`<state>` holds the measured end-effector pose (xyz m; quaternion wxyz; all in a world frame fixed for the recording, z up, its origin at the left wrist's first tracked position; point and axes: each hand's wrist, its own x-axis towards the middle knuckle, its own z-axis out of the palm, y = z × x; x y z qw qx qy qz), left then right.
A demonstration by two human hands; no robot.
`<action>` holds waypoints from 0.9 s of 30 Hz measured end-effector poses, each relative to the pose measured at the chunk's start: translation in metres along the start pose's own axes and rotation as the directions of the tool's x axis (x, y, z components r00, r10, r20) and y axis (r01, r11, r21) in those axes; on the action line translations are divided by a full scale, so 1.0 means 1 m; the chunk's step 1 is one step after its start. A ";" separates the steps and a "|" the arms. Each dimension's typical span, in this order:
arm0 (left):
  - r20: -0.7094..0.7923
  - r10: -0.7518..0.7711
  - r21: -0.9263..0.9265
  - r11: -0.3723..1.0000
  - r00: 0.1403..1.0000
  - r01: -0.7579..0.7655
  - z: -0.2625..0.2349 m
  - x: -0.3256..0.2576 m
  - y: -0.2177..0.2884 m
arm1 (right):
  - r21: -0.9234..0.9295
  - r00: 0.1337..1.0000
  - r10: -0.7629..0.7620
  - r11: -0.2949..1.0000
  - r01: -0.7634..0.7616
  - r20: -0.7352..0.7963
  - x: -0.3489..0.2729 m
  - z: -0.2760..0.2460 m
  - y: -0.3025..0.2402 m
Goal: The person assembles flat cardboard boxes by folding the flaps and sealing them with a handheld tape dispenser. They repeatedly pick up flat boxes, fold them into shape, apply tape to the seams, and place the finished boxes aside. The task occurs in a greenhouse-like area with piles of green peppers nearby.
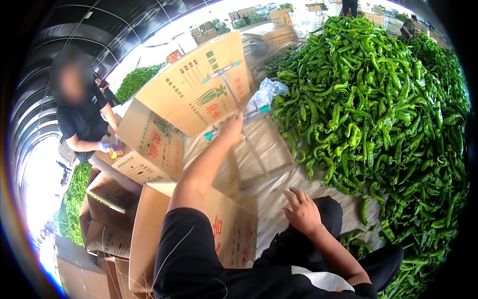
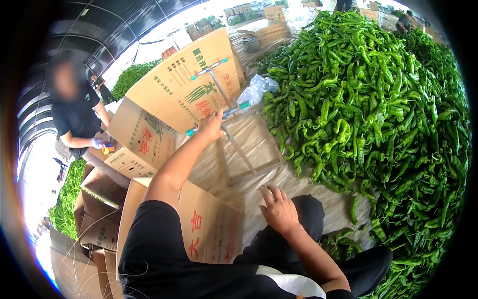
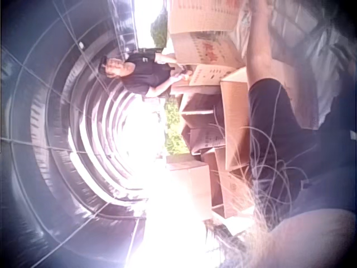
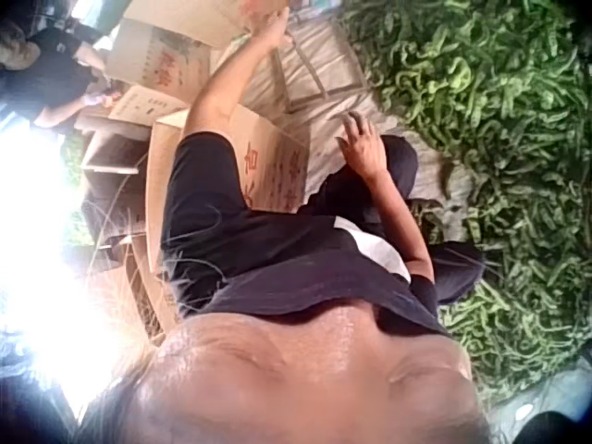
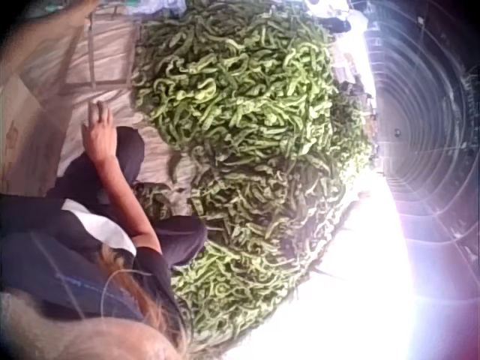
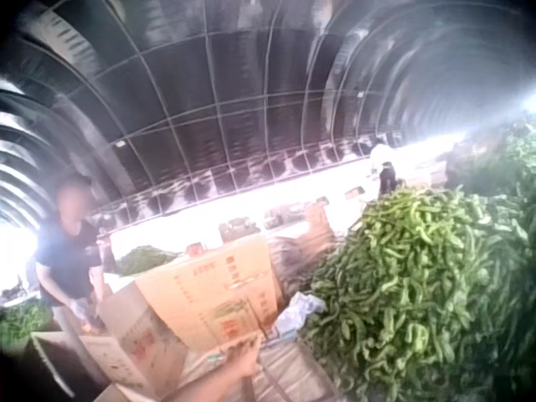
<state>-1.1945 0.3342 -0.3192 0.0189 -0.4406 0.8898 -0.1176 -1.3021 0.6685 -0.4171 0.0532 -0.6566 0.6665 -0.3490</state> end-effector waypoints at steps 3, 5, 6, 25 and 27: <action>-0.067 0.065 -0.160 0.984 0.996 -0.075 0.017 0.016 -0.028 | -0.018 0.992 0.114 0.993 -0.113 0.048 0.002 -0.003 0.009; -0.050 0.092 -0.185 0.978 0.995 -0.099 0.014 0.020 -0.032 | 0.001 0.985 0.164 0.986 -0.164 0.056 0.007 -0.003 0.015; -0.058 0.090 -0.175 0.980 0.994 -0.099 0.010 0.019 -0.030 | 0.004 0.982 0.178 0.984 -0.179 0.065 0.010 -0.002 0.016; -0.305 0.059 0.019 0.998 0.951 -0.056 0.038 0.019 -0.043 | -0.008 0.987 0.150 0.989 -0.150 0.053 0.011 0.011 0.015; -0.271 0.005 -0.015 1.000 0.963 -0.009 0.039 0.026 -0.030 | -0.023 0.979 0.199 0.980 -0.200 -0.040 0.003 0.007 0.031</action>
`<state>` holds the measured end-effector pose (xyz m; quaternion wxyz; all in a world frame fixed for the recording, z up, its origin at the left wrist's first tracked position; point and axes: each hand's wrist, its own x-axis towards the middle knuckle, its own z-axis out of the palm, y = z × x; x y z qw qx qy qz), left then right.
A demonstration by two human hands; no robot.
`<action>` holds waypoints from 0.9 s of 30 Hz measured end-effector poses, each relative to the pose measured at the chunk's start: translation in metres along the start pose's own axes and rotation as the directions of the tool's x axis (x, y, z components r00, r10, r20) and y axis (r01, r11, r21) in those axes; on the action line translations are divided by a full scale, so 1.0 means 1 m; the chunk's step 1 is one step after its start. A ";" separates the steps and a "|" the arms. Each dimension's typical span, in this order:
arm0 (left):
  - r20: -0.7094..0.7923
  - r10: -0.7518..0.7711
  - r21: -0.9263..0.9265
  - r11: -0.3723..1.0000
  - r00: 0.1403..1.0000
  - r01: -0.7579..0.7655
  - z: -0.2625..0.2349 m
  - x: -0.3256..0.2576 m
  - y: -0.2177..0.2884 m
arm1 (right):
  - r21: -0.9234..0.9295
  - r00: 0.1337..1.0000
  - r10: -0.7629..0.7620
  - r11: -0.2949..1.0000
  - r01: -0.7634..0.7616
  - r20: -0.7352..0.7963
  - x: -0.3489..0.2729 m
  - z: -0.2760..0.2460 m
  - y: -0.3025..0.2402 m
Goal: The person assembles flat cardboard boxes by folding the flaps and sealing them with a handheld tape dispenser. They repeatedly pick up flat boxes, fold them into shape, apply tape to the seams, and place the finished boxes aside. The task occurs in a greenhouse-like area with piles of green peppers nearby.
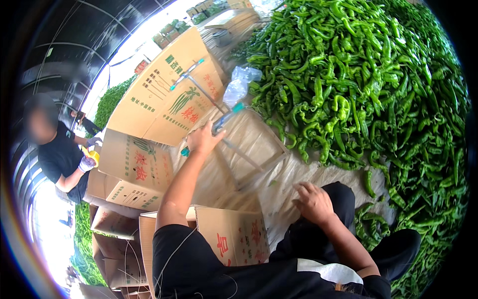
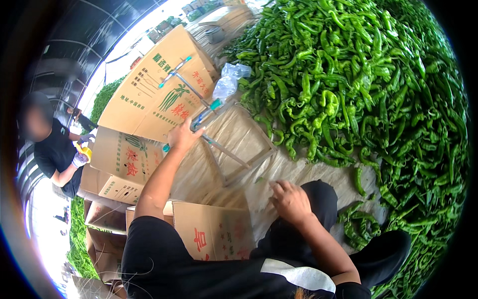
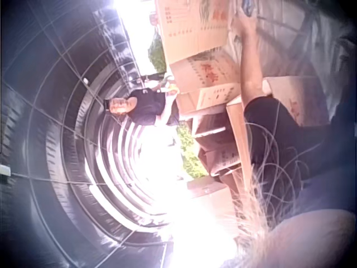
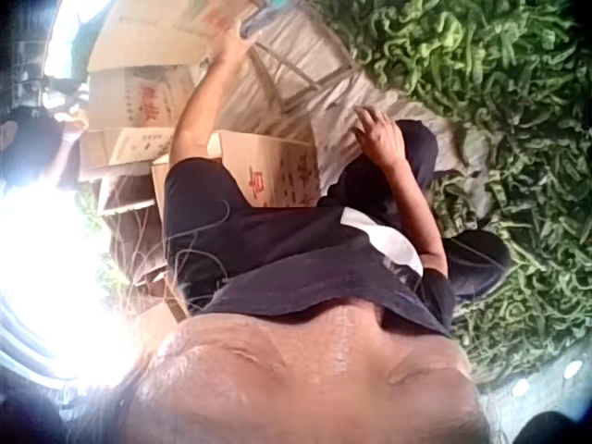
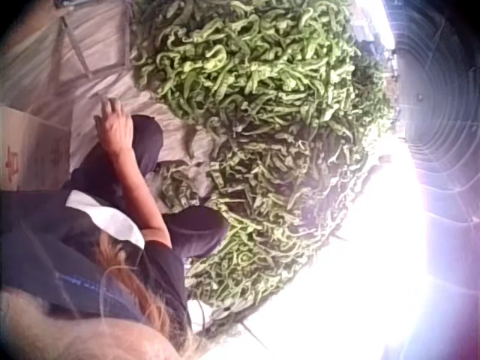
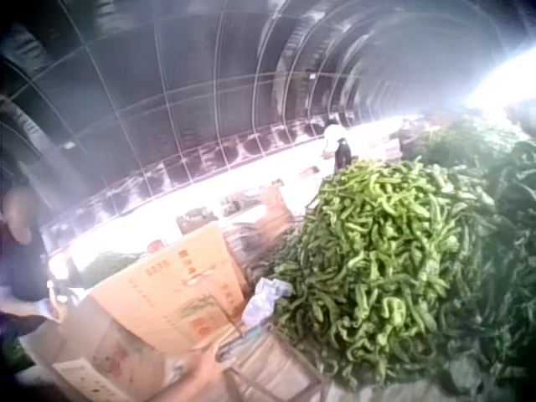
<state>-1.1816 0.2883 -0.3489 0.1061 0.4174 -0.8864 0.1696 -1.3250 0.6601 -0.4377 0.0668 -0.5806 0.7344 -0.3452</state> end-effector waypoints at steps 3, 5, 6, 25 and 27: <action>-0.039 0.000 0.010 1.000 0.999 0.000 0.013 0.000 0.004 | 0.011 0.985 0.033 0.999 -0.031 -0.172 -0.010 -0.011 0.019; -0.008 -0.005 0.041 0.999 1.000 0.006 0.013 0.003 0.003 | 0.117 0.971 0.056 0.993 -0.029 -0.233 -0.022 -0.023 0.019; -0.039 0.007 0.049 0.999 0.999 -0.005 0.009 0.000 0.002 | 0.174 0.960 0.085 0.984 -0.039 -0.265 -0.032 -0.027 0.017; 0.288 -0.094 -0.053 0.992 0.953 0.114 -0.103 -0.040 0.026 | -0.029 0.755 0.406 0.872 -0.489 -0.516 -0.282 -0.154 0.042; 0.381 0.167 -0.241 0.968 0.909 -0.077 -0.119 -0.043 0.037 | -0.054 0.650 0.514 0.760 -0.648 -0.560 -0.332 -0.177 0.081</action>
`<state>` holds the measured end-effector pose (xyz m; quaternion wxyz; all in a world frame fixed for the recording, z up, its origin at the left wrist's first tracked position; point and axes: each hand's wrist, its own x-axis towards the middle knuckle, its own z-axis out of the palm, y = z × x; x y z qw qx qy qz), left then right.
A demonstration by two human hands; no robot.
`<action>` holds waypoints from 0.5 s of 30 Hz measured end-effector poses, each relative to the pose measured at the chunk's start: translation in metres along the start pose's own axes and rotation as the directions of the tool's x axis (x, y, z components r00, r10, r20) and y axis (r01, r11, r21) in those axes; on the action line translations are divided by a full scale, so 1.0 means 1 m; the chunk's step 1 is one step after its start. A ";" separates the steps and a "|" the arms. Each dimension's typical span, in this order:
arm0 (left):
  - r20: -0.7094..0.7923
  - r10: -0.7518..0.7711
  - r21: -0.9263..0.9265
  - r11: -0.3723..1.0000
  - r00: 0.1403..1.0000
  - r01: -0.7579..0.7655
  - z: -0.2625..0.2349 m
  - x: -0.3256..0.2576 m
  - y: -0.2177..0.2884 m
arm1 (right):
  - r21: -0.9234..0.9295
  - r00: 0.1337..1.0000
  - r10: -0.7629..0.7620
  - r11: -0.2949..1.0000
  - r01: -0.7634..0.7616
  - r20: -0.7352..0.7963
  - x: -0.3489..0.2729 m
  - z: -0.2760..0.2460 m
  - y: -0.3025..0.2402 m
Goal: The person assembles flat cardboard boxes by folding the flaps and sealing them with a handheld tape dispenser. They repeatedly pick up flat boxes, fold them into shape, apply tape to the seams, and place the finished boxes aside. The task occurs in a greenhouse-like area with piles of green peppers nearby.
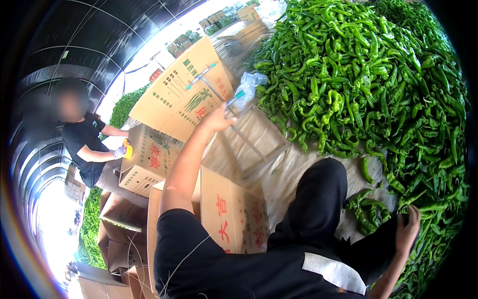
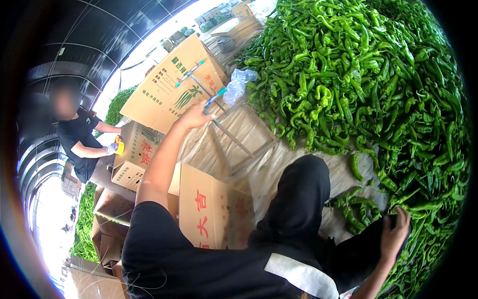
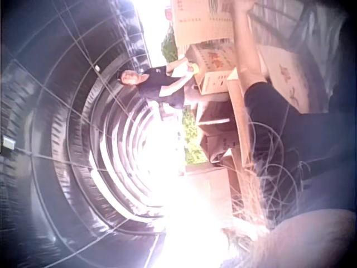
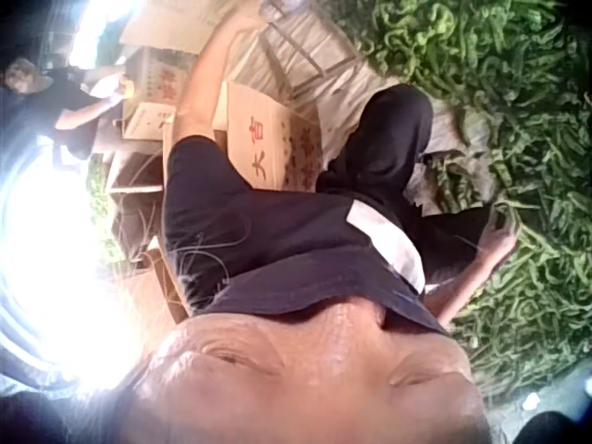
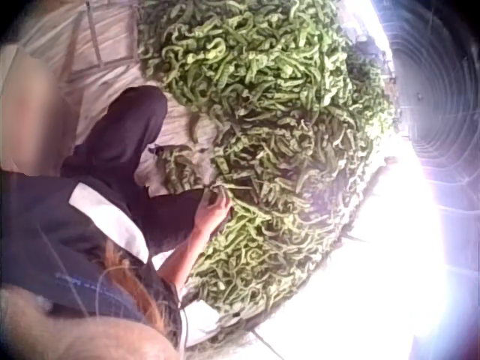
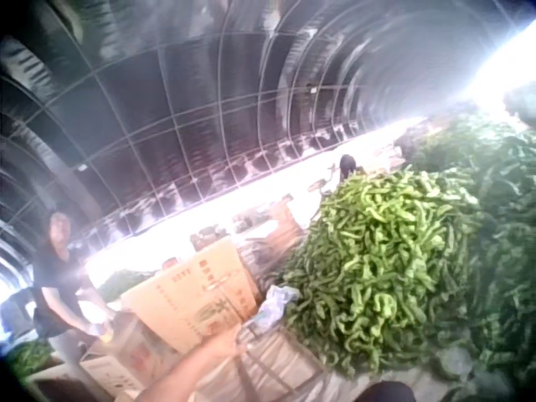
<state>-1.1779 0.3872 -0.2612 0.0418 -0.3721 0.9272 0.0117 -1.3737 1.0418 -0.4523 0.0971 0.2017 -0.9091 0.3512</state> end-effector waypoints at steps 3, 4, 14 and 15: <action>0.013 0.097 0.076 0.992 0.995 -0.097 -0.014 -0.056 0.069 | 0.061 0.992 0.111 0.992 -0.108 -0.063 0.010 -0.034 0.046; 0.057 0.028 0.126 0.991 0.998 -0.035 -0.014 -0.076 0.079 | -0.182 0.999 0.002 0.983 -0.012 -0.055 0.014 -0.044 0.069; -0.269 -0.341 -0.295 0.919 0.901 0.260 0.095 -0.192 -0.040 | -0.152 0.802 0.340 0.940 -0.306 0.491 0.048 -0.048 0.195; -0.311 -0.325 -0.200 0.941 0.893 0.273 0.090 -0.202 -0.054 | -0.294 0.692 0.414 0.910 -0.293 0.592 0.056 -0.034 0.167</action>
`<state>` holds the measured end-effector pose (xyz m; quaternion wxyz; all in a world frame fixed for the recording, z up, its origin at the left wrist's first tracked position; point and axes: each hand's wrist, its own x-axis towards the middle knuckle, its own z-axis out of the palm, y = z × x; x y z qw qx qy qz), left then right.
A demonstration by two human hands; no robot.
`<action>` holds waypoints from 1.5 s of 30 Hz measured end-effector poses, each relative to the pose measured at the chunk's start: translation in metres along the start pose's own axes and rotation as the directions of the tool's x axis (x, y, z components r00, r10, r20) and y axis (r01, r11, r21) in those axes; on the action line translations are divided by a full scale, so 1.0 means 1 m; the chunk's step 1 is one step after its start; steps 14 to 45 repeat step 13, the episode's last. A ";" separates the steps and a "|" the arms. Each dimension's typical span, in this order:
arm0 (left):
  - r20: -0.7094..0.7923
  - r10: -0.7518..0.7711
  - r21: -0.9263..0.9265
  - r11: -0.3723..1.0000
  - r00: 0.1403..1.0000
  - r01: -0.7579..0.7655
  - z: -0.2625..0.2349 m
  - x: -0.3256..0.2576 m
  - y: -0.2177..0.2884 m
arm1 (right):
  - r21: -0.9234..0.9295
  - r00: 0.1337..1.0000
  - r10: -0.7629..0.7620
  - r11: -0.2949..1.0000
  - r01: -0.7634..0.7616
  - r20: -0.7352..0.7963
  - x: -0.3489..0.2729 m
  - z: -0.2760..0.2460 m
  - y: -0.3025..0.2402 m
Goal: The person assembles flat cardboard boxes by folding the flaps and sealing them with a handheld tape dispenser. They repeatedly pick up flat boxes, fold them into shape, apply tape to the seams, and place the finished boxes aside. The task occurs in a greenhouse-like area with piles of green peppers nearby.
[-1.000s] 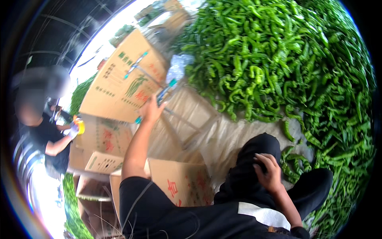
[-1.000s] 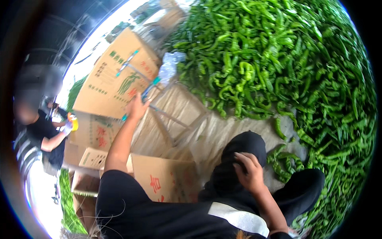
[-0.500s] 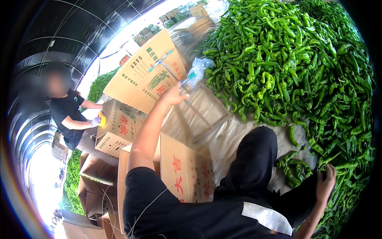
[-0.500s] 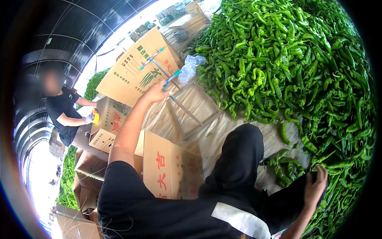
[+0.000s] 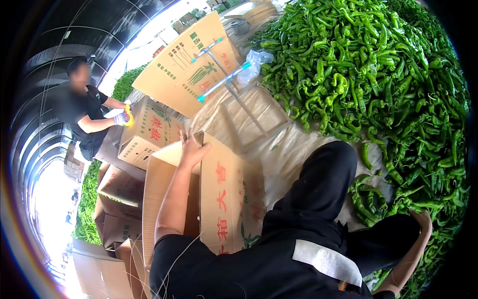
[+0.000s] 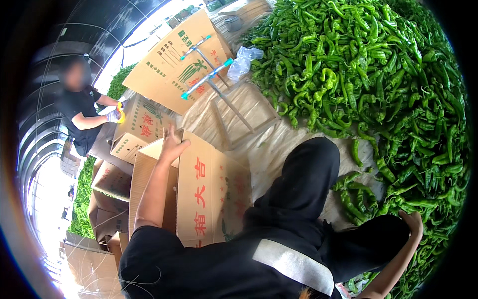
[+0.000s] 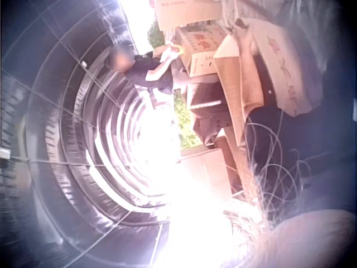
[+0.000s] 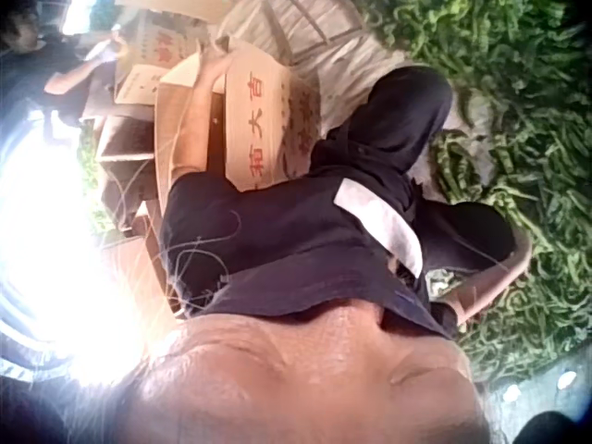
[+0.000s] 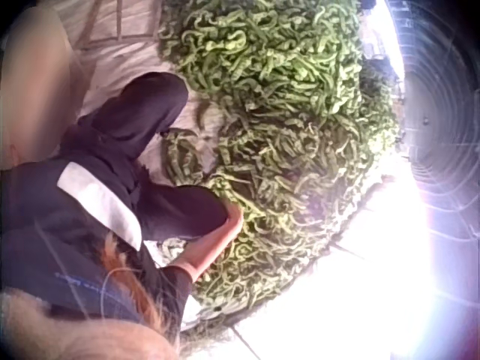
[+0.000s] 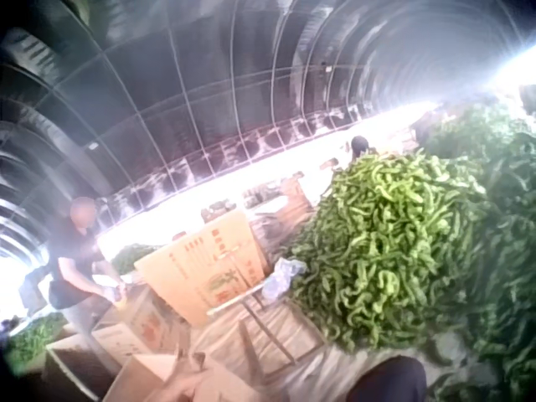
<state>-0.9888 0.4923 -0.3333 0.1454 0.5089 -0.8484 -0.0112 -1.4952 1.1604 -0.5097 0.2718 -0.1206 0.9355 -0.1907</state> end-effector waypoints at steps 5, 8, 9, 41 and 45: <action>0.089 0.018 -0.222 0.975 0.996 0.002 0.009 -0.002 -0.002 | -0.081 0.987 0.067 0.995 -0.055 0.145 0.014 0.001 -0.004; 0.143 0.150 -0.304 0.947 0.978 -0.101 0.011 -0.013 0.010 | -0.049 0.979 0.170 0.985 -0.165 0.109 0.003 0.009 -0.026; 0.192 0.192 -0.350 0.930 0.962 -0.116 0.010 -0.020 0.025 | 0.004 0.977 0.195 0.980 -0.197 0.090 0.000 0.011 -0.022; 0.179 0.448 -0.346 0.862 0.876 -0.370 0.004 -0.032 0.143 | 0.225 0.966 0.258 0.940 -0.256 0.019 -0.014 0.002 0.080; 0.179 0.448 -0.346 0.862 0.876 -0.370 0.004 -0.032 0.143 | 0.225 0.966 0.258 0.940 -0.256 0.019 -0.014 0.002 0.080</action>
